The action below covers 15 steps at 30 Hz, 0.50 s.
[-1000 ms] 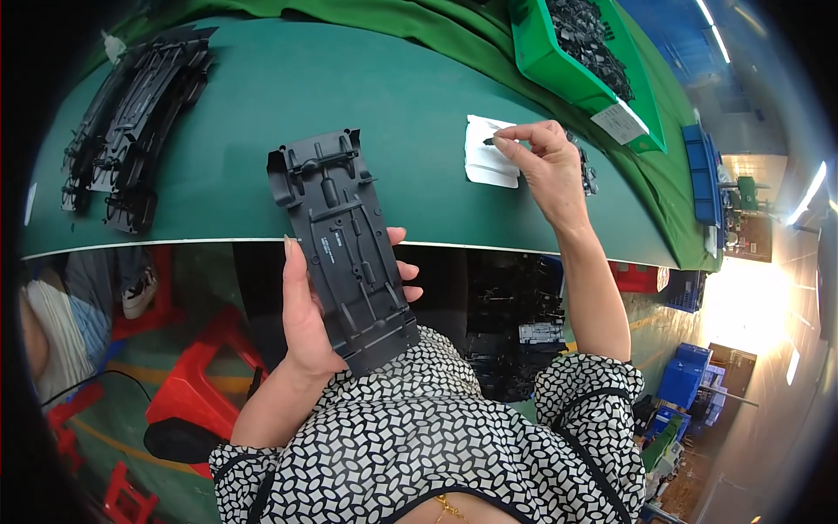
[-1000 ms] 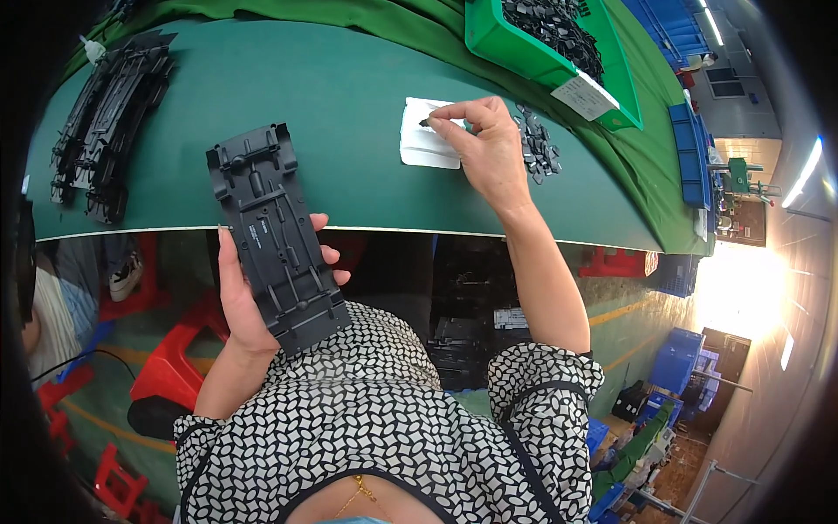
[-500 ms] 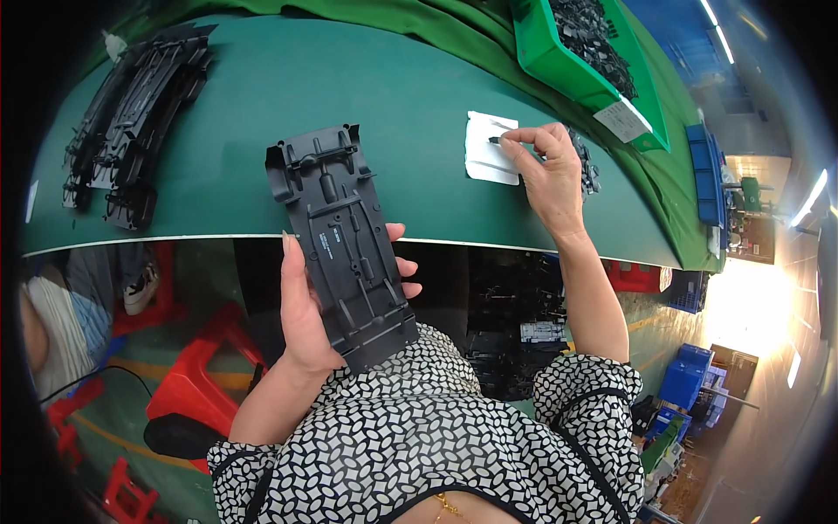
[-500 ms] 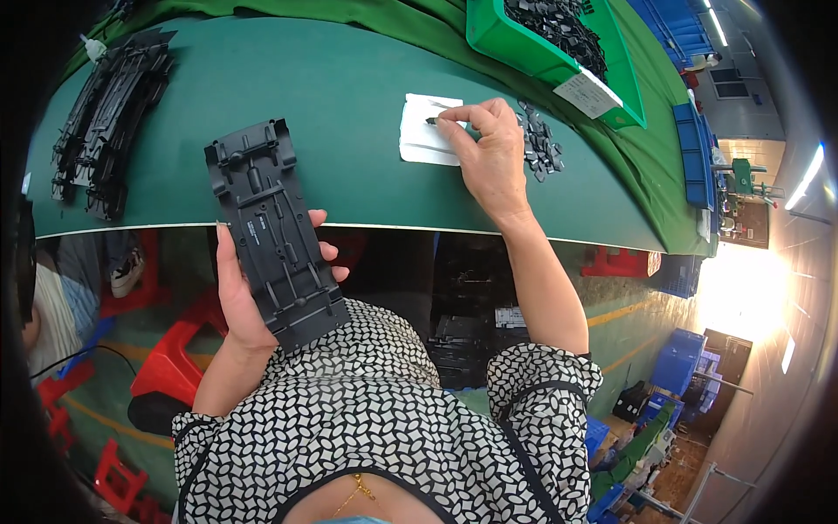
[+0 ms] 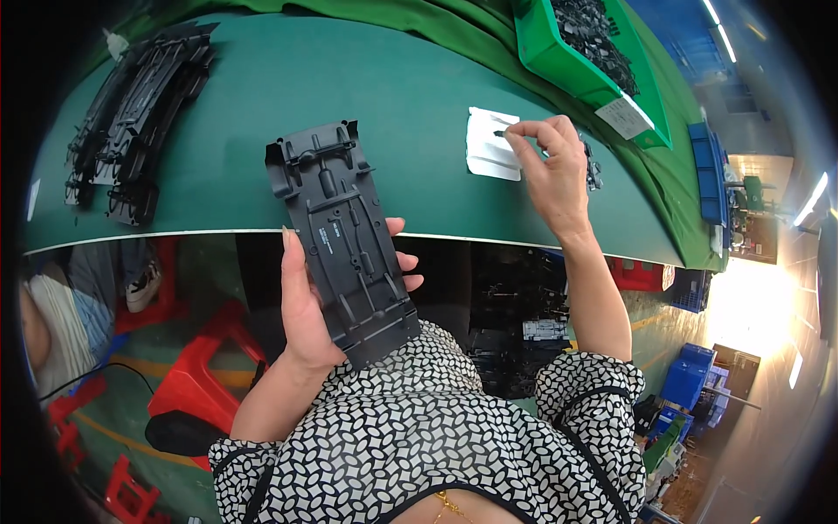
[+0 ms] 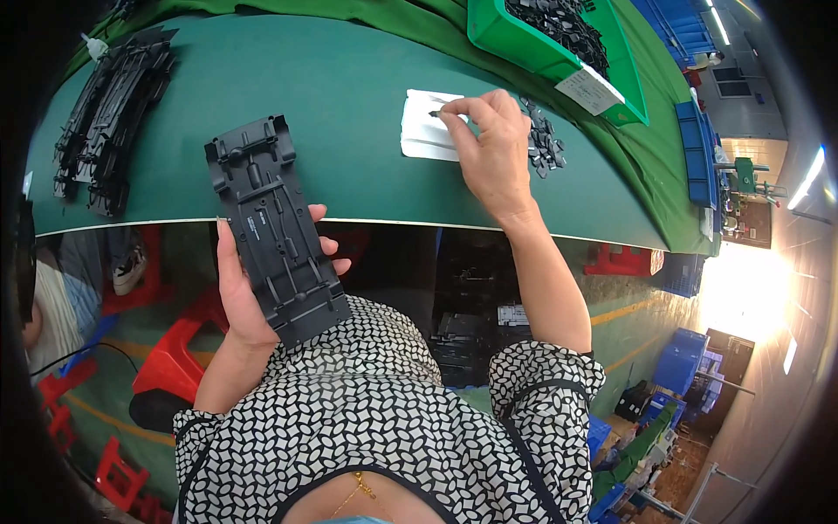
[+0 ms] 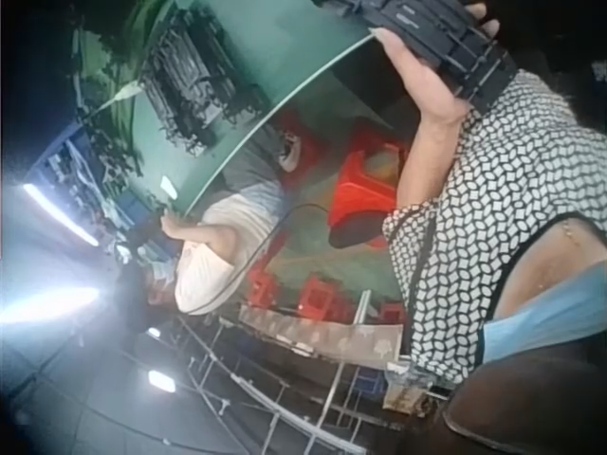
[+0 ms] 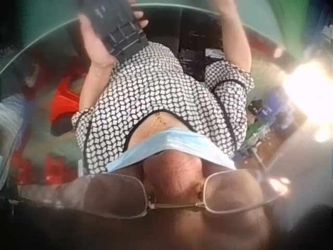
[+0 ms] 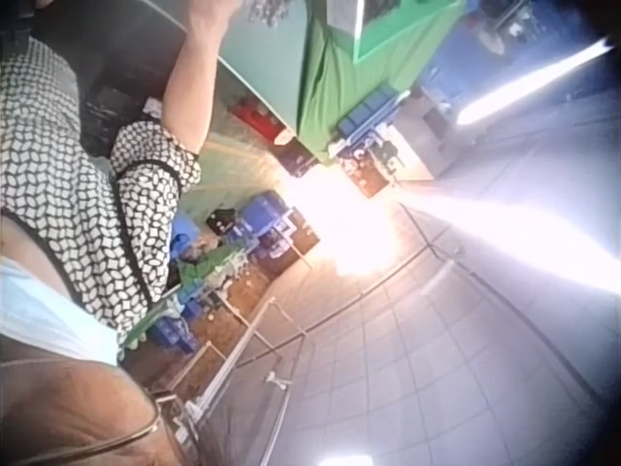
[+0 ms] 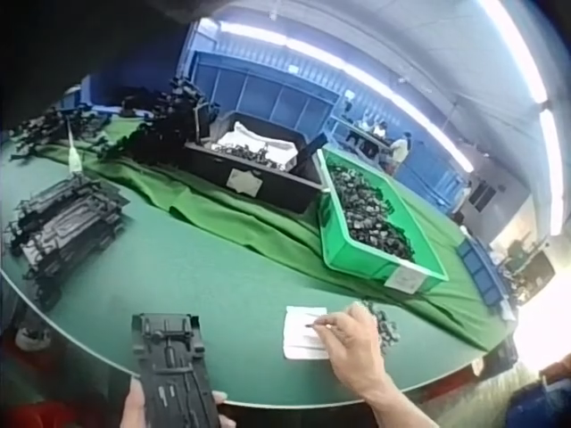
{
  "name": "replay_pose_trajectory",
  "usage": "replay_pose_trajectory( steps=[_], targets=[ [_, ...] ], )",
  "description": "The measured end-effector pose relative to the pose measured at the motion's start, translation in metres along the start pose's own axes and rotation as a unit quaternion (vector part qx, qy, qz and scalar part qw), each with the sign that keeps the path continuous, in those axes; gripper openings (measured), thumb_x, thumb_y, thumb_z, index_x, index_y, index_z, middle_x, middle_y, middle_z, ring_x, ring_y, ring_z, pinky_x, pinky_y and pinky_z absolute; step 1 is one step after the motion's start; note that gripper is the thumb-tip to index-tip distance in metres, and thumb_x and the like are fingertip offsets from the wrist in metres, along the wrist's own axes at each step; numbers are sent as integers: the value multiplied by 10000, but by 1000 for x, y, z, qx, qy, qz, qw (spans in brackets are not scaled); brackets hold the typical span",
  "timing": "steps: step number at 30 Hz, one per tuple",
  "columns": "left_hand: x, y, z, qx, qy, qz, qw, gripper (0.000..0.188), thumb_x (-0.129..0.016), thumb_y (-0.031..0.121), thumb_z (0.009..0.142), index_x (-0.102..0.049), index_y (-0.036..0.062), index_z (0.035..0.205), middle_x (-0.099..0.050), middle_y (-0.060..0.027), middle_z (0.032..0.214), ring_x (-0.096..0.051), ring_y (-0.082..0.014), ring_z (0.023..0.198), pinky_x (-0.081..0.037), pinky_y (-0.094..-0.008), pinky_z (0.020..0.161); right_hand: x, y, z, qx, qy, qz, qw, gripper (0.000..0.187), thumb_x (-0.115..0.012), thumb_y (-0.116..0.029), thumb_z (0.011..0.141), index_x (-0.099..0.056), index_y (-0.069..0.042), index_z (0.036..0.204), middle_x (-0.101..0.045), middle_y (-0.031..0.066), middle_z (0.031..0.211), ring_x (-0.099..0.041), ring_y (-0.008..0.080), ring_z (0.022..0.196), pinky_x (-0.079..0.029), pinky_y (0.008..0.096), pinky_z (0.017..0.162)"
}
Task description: The recorder is assembling small black plastic components by applying a lubricant or glue and fitting small gears or pins into a larger chassis at a factory workbench.
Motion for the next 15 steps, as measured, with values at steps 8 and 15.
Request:
replay_pose_trajectory(
  steps=[8, 15],
  targets=[
    [-14, 9, 0, -48, 7, -30, 998, 873, -160, 649, 947, -355, -102, 1349, -503, -218, 1292, -618, -313, 1027, -523, -488, 911, 32, -22, 3, -22, 63, 83, 994, 94, -692, -68, 812, -679, -34, 899, -559, 39, 782, -498, 144, 720, -411, 262, 634],
    [-11, 19, 7, -80, 77, -3, 994, 878, -221, 681, 928, -351, -70, 1364, -573, -247, 1159, -608, -356, 1006, -547, -411, 827, 44, -110, -61, 266, -1, 106, 958, 364, -746, 1, 526, -702, -68, 881, -436, 9, 735, -468, 188, 675, -358, 334, 636]
  ],
)
Point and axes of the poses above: each hand's wrist, its own z-axis towards the middle knuckle, its own x-axis out of the back of the hand, y = z × x, the point moved 5 cm from there along z, towards the middle knuckle
